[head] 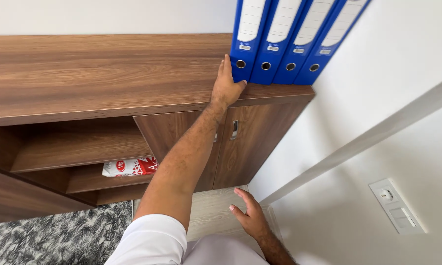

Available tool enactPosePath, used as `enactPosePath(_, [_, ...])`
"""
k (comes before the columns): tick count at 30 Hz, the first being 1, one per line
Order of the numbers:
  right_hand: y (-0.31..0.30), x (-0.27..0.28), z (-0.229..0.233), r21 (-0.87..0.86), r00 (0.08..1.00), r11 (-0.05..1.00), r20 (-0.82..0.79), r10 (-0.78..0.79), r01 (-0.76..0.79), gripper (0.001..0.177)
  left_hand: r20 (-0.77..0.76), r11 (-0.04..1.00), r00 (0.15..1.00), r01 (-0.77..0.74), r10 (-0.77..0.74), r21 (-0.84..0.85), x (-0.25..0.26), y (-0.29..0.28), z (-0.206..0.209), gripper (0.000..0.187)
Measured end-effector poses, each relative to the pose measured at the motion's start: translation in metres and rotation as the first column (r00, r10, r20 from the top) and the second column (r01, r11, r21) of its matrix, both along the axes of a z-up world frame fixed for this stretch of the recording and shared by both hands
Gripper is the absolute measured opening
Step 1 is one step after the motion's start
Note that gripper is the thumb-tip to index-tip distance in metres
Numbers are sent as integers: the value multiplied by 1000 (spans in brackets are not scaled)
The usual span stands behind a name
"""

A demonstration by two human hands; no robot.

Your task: Wiping down a wooden cabinet and router with a wet wipe, then organizing folders and a package of paper on the shelves.

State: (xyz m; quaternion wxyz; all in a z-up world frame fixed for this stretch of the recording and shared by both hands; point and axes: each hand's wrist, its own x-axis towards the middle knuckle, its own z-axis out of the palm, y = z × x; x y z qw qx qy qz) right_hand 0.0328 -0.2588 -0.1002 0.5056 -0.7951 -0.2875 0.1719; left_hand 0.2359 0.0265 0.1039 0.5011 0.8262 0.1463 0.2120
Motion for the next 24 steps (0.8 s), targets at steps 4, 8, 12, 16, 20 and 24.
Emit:
enactPosePath(4, [0, 6, -1, 19, 999, 999, -19, 37, -36, 56, 185, 985, 981, -91, 63, 148, -38, -14, -30, 99])
enactPosePath(8, [7, 12, 10, 63, 994, 993, 51, 97, -100, 54, 415, 931, 910, -155, 5, 330, -118, -46, -71, 71])
enactPosePath(12, [16, 43, -48, 357, 935, 892, -116, 336, -276, 46, 339, 974, 940, -36, -44, 224, -200, -79, -142, 63])
enactPosePath(16, [39, 53, -115, 454, 861, 833, -230, 453, -316, 10, 100, 757, 961, 265, -257, -597, -266, -95, -230, 50])
enactPosePath(20, [118, -28, 14, 369, 739, 899, -532, 413, -236, 31, 78, 712, 994, 1, 76, -702, -335, -68, -256, 49])
enactPosePath(24, [139, -44, -59, 371, 552, 786, -564, 614, -495, 32, -24, 550, 974, -147, 223, -823, -389, -42, -252, 52])
